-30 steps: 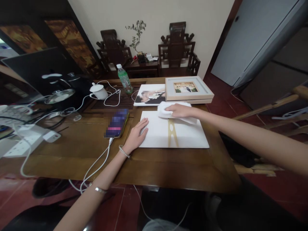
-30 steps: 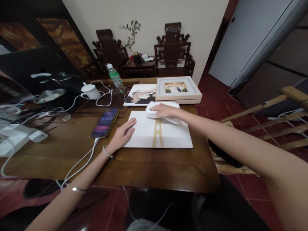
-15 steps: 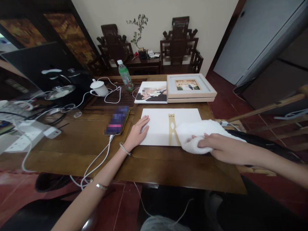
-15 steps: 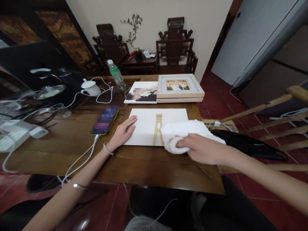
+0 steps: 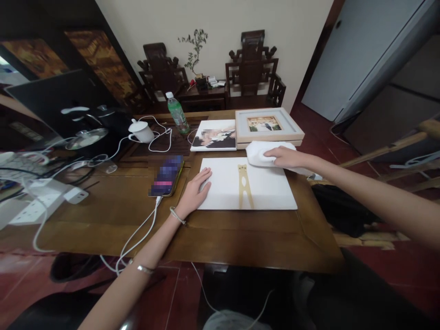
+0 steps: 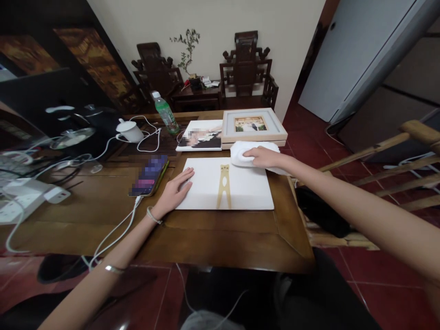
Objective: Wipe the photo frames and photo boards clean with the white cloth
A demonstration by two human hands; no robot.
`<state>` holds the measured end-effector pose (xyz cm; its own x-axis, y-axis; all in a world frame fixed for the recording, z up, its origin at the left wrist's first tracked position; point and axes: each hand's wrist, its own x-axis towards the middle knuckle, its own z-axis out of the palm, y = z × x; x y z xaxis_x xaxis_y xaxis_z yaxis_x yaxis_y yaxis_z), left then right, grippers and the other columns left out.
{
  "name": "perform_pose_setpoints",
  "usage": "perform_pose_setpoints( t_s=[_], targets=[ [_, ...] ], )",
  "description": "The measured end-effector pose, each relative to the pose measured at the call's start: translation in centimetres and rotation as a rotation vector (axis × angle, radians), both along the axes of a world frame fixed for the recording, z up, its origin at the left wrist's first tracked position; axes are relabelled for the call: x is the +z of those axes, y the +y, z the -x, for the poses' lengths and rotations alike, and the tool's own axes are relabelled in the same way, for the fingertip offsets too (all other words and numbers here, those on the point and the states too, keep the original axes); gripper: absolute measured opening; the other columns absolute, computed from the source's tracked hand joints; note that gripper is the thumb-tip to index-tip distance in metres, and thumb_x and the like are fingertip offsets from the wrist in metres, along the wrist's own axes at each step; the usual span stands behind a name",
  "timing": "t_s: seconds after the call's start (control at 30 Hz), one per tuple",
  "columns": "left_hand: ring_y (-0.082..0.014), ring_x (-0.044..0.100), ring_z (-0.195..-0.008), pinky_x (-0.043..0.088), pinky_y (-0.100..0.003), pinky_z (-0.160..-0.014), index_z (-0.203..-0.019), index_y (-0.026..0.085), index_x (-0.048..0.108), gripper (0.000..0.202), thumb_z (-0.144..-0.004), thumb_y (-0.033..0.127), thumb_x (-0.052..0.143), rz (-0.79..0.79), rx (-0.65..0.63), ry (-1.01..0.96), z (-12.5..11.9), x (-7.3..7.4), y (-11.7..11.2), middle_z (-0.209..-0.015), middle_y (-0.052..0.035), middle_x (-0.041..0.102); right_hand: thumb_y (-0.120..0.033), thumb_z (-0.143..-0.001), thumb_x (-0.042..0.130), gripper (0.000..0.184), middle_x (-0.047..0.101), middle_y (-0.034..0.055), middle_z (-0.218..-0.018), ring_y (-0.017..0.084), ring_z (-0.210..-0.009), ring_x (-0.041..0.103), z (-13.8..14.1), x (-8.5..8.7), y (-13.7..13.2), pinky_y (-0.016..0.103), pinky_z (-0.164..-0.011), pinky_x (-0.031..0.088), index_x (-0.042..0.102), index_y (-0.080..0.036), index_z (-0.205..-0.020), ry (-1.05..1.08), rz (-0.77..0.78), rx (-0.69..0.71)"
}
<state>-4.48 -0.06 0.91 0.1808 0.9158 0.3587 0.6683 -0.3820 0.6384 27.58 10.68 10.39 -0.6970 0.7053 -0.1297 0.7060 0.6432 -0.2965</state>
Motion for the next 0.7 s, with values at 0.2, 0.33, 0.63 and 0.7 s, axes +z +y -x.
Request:
perform_pose_setpoints(
  t_s=[0.2,0.33,0.63,0.7],
  targets=[
    [-0.0239,0.042,-0.133,0.030,-0.044,-0.114,-0.125,0.014,0.059,0.041,-0.090,0.032,0.047,0.002,-0.002,0.001,0.1,0.0,0.0,-0.138,-0.0117,0.052,-0.010,-0.063,0.038,0.036,0.066,0.0059,-0.086,0.023,-0.084,0.057,0.2,0.4,-2.1,0.033,-0.077,0.040,0.063,-0.017,-0.087,-0.033,0.026,0.027],
    [-0.0233,0.041,-0.133,0.029,-0.044,-0.114,-0.125,0.011,0.058,0.042,-0.090,0.031,0.046,-0.002,-0.004,0.011,0.0,-0.1,0.0,-0.138,-0.0131,0.051,-0.015,-0.063,0.041,0.042,0.067,0.0055,-0.096,0.025,-0.093,0.059,-1.2,1.4,-6.7,0.032,-0.081,0.043,0.065,-0.019,-0.097,-0.046,0.176,0.045],
    [-0.0235,0.042,-0.133,0.029,-0.044,-0.114,-0.124,0.011,0.059,0.041,-0.089,0.030,0.047,-0.007,0.008,-0.005,-0.1,-0.2,0.1,-0.138,-0.0133,0.052,-0.019,-0.059,0.043,0.044,0.067,0.0028,-0.097,0.026,-0.095,0.061,-2.4,3.8,-9.7,0.031,-0.080,0.047,0.067,-0.023,-0.096,-0.126,0.390,-0.002],
    [-0.0237,0.042,-0.133,0.030,-0.044,-0.114,-0.124,0.011,0.059,0.041,-0.089,0.030,0.047,-0.010,0.007,-0.001,-0.1,-0.2,0.1,-0.137,-0.0132,0.052,-0.019,-0.059,0.044,0.038,0.067,0.0036,-0.096,0.026,-0.094,0.060,-1.9,3.3,-7.4,0.032,-0.081,0.046,0.065,-0.021,-0.090,-0.073,0.359,0.036]
  ],
)
